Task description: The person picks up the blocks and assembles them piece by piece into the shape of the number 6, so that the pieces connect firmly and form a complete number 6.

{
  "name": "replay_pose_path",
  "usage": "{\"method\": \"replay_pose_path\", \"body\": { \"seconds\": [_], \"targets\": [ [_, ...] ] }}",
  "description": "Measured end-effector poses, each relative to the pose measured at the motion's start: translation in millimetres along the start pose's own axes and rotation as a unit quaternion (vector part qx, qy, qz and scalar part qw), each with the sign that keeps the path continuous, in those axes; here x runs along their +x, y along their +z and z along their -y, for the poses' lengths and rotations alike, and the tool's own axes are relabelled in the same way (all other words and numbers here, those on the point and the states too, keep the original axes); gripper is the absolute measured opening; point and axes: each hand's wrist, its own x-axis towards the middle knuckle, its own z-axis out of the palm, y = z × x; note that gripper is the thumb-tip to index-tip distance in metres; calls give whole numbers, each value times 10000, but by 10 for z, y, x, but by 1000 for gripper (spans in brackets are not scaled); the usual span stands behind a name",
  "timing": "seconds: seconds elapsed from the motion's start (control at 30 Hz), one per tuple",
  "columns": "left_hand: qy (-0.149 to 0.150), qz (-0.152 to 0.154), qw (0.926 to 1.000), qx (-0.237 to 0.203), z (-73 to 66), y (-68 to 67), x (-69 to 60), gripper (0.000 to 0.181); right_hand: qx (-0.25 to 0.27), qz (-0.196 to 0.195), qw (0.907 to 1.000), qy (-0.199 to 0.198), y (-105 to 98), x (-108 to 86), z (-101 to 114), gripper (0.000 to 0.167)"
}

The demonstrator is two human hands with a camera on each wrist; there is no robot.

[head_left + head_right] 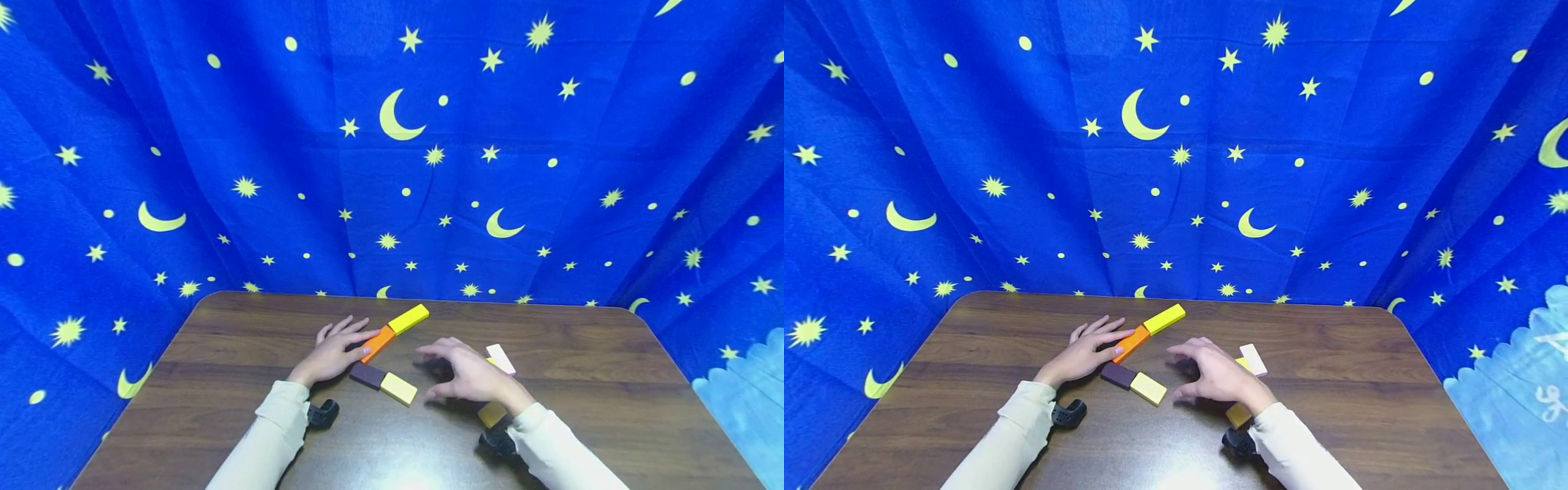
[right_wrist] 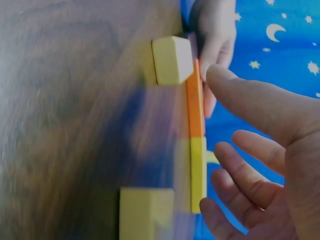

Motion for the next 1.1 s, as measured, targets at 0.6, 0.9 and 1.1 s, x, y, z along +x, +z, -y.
{"method": "replay_pose_path", "body": {
  "seconds": [0.6,0.9,1.1],
  "targets": [
    [111,-13,9999,-49,-15,-4,-23,42,-48,-958,9948,344,-206,-366,-278,56],
    [82,-47,10000,-1,-12,-11,-12,42,-234,-1373,9890,493,-332,-501,-388,53],
    [67,-65,10000,-9,-12,-5,-15,42,-308,-1606,9856,421,-356,-579,-504,52]
  ]
}}
